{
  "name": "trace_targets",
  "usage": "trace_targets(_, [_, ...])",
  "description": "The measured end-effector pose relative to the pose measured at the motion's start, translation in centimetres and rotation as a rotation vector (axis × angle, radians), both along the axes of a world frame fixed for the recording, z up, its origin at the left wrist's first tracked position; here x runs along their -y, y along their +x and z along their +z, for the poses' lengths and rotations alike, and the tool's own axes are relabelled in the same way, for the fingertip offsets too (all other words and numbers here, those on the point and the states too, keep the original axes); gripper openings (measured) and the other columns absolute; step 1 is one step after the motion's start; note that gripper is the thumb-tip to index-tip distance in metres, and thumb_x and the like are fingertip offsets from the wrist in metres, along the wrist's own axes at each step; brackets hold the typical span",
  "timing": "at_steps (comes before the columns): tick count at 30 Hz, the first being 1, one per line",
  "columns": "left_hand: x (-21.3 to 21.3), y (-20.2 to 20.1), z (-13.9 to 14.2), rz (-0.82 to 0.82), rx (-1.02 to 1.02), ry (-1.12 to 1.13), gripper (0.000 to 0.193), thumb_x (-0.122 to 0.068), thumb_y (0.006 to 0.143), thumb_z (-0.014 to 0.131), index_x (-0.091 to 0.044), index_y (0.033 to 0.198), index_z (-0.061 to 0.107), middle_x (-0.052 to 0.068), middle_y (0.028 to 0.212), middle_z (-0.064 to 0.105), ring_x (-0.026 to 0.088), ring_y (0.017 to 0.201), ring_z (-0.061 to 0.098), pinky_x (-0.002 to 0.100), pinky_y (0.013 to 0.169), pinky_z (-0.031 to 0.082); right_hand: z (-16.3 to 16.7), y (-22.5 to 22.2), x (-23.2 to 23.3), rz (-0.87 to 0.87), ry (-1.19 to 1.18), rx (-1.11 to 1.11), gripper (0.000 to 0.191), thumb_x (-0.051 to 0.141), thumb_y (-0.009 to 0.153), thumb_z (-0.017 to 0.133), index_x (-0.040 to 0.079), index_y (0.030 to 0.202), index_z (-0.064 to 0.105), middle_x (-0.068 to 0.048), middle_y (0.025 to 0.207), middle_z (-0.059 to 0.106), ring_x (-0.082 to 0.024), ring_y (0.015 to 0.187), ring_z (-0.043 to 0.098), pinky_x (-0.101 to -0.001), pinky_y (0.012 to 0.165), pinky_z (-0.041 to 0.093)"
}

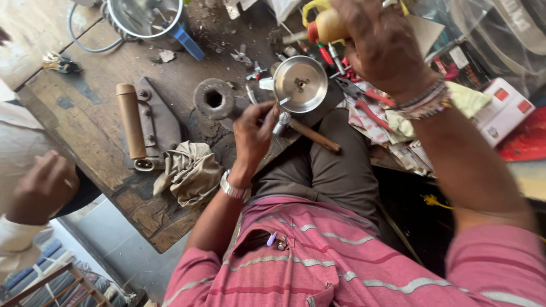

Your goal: The person works on a small metal kettle with a red interior, using pliers, a hammer, and a screwdriver to adjust and tighten components. They repeatedly insert and remove a metal rod, tap the kettle, and manipulate small parts on a cluttered workbench.

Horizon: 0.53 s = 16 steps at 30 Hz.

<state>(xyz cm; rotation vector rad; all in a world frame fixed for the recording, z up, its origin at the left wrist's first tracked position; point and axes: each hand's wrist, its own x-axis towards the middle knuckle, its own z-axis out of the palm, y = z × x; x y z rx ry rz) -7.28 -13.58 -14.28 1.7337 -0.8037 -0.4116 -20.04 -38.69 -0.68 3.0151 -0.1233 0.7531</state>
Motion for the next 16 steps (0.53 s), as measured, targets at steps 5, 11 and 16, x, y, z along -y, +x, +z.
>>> trace_targets(5, [2.7,0.1,2.4,-0.030,0.108,-0.072,0.020,-0.014,0.098,0.074,0.000,0.112,0.075,0.010,0.091,0.076,0.012,0.075,0.070,0.027,0.066,0.057,6.2,-3.3,-3.2,0.100,-0.665,0.051,0.018,0.027,0.098,0.070,0.018,0.112,0.076,0.002,0.116,0.071,-0.013,0.115,0.063,-0.0386,0.115,0.035])
trace_targets(11, [3.1,0.2,4.6,-0.017,0.136,-0.034,0.019,-0.014,0.096,0.075,-0.002,0.110,0.076,0.009,0.093,0.079,0.011,0.077,0.073,0.027,0.069,0.059,7.8,-2.7,-5.9,0.108,-0.689,0.134,0.017,0.031,0.094,0.073,0.021,0.107,0.077,0.008,0.108,0.071,-0.010,0.111,0.063,-0.0338,0.110,0.036])
trace_targets(16, [3.0,0.4,5.1,-0.045,0.121,-0.050,0.018,-0.014,0.096,0.075,-0.003,0.110,0.076,0.009,0.095,0.079,0.011,0.080,0.074,0.027,0.072,0.061,7.0,-2.3,-5.9,0.125,-0.681,0.147,0.017,0.030,0.098,0.073,0.020,0.111,0.077,0.008,0.112,0.070,-0.011,0.115,0.062,-0.0348,0.111,0.033])
